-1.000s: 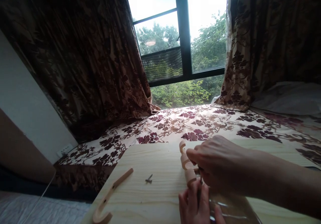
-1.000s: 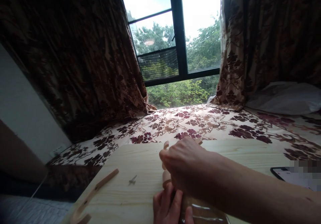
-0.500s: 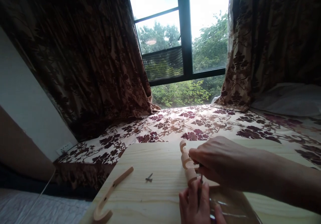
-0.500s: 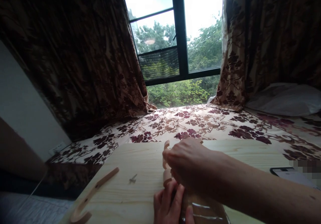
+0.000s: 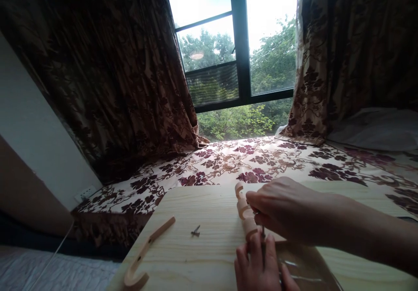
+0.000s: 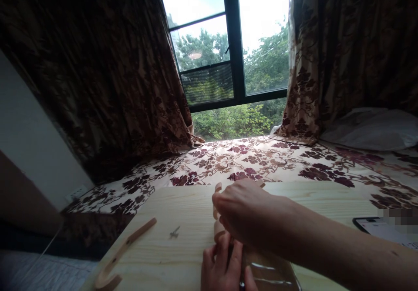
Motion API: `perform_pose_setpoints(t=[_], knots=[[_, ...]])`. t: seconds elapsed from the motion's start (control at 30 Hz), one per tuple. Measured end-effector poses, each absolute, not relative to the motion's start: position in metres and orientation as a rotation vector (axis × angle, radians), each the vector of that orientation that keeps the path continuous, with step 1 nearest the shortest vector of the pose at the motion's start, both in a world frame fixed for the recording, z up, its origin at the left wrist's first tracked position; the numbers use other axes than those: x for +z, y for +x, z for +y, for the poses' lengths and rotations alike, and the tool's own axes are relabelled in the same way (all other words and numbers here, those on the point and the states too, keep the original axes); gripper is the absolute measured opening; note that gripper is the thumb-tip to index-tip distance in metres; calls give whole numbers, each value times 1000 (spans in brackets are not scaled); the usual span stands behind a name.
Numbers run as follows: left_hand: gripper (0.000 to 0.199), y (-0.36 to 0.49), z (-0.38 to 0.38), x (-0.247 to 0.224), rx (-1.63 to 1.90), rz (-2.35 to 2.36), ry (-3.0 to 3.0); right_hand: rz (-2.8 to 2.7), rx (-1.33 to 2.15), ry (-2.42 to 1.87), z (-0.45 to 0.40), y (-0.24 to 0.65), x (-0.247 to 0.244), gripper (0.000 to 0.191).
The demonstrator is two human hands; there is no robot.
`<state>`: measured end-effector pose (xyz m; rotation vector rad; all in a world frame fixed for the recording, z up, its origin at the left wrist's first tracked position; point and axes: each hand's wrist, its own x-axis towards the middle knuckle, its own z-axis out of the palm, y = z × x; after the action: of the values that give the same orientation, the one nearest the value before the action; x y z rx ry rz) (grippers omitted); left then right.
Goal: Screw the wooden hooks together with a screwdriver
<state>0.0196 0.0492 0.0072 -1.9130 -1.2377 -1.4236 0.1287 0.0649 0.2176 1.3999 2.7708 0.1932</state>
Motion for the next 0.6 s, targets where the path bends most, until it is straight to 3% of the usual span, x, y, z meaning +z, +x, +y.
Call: perform_pose_setpoints(t=[0.2, 0.6], knots=[[51, 17, 45, 6, -1439, -1266, -1907, 2788, -26, 1258, 57, 130, 224, 10], [49, 24, 42, 5, -1653, -1248, -1886, 2694, 12, 1490, 56, 137, 227, 6]])
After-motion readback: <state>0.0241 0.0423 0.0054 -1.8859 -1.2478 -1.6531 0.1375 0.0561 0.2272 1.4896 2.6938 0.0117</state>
